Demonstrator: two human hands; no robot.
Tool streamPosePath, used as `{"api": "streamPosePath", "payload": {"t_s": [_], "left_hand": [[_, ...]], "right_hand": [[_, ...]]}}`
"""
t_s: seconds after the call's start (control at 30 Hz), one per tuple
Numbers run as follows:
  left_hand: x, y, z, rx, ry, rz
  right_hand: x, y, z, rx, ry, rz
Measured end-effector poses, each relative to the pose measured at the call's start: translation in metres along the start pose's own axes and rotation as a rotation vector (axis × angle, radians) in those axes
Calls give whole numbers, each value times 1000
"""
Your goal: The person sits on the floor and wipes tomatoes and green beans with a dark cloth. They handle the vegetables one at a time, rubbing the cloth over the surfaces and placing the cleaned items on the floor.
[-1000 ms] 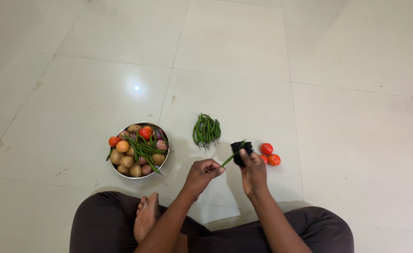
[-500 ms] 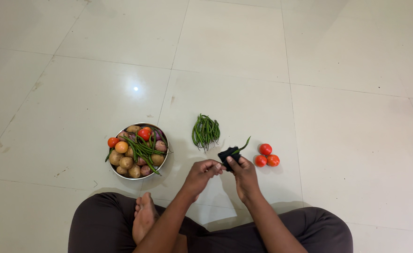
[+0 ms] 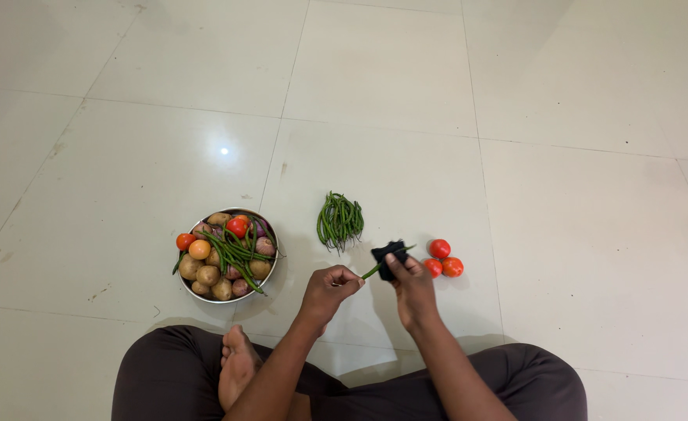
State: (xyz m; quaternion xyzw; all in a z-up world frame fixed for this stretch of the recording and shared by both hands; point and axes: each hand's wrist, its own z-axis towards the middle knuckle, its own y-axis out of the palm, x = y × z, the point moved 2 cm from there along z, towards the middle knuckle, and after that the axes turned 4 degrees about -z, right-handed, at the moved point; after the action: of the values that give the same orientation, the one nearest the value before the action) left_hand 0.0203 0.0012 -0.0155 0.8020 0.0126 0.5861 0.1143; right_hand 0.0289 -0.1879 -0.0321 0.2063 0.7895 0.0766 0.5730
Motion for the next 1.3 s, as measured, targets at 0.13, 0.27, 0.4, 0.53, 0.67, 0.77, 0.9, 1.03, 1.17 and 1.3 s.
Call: {"api": "streamPosePath", "payload": {"t_s": [0.13, 0.27, 0.4, 0.53, 0.67, 0.77, 0.9, 1.03, 1.17, 1.3], "left_hand": [[5, 1, -2, 10, 11, 44], [4, 0, -1, 17, -20, 33], [-2, -2, 2, 21, -20, -10], [-5, -7, 6, 16, 24, -142], [-8, -12, 9, 74, -51, -295], [-11, -10, 8, 50, -25, -272], [-14, -3, 5, 53, 56, -4], [-7, 2, 1, 79, 91, 110], [1, 3, -3, 35, 118, 195], [-7, 2, 1, -51, 108, 237]], "right_hand": [[-15, -8, 2, 43, -56, 45], [-20, -9, 1, 70, -64, 88], [-28, -12, 3, 123, -114, 169], [-34, -24, 6, 164, -166, 251], [-7, -11, 3, 94, -47, 258], [21, 14, -13, -27, 61, 128], [31, 24, -22, -109, 82, -9], [20, 15, -14, -80, 51, 26], [11, 12, -10, -32, 46, 17], [12, 17, -13, -102, 30, -89]]}}
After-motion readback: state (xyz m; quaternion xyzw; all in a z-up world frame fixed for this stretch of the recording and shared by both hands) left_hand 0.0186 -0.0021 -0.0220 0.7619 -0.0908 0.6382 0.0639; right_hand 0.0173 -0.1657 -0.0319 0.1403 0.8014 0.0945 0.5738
